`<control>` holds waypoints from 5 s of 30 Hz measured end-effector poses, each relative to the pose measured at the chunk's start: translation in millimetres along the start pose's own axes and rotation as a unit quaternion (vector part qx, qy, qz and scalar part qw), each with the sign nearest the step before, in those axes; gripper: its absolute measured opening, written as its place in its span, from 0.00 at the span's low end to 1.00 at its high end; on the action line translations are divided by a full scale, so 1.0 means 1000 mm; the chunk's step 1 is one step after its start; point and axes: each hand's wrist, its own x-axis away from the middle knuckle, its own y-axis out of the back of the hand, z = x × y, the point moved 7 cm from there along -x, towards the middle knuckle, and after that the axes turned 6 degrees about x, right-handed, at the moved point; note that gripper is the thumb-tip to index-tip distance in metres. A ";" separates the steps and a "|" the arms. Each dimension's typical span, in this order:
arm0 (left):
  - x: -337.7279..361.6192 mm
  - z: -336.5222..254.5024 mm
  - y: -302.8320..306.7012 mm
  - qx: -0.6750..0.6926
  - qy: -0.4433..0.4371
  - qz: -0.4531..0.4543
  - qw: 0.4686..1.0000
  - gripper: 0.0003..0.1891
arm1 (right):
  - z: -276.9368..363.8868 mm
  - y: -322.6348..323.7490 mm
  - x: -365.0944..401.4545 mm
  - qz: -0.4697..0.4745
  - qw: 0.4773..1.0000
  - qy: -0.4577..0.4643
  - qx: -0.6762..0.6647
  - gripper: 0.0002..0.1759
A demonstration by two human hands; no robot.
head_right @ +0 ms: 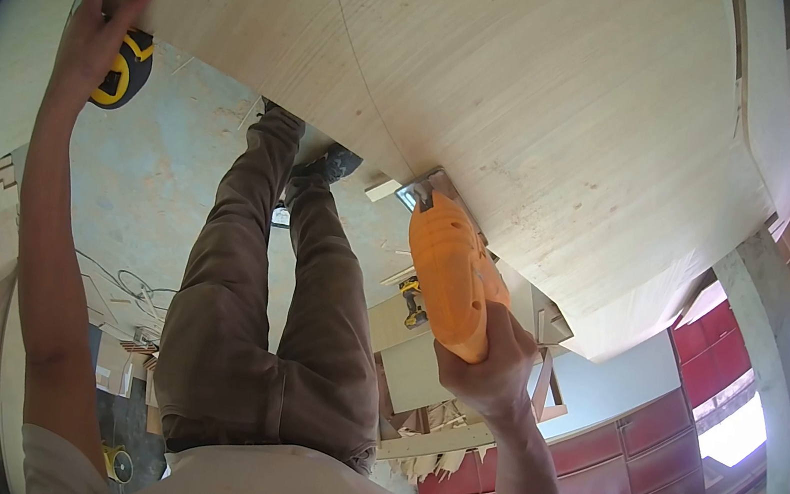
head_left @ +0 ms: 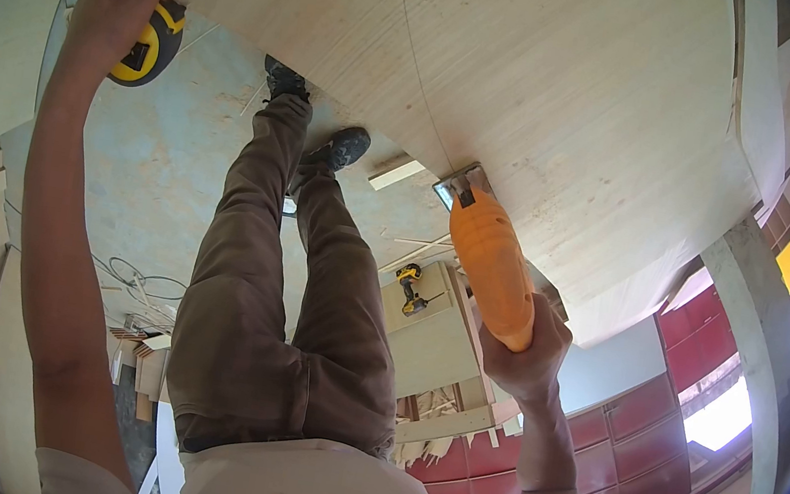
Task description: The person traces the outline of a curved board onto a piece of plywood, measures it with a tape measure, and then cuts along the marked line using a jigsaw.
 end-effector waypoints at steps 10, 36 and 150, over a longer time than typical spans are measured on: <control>0.000 -0.001 0.000 0.014 -0.001 0.005 1.000 0.52 | 0.008 -0.001 -0.006 -0.010 1.000 0.005 -0.011 0.10; 0.001 0.000 -0.003 0.026 0.017 0.027 0.999 0.53 | 0.019 -0.001 -0.015 0.000 1.000 -0.001 -0.010 0.12; 0.013 -0.020 0.002 0.061 -0.004 0.003 0.998 0.44 | 0.072 -0.002 -0.051 0.019 0.996 -0.071 -0.054 0.20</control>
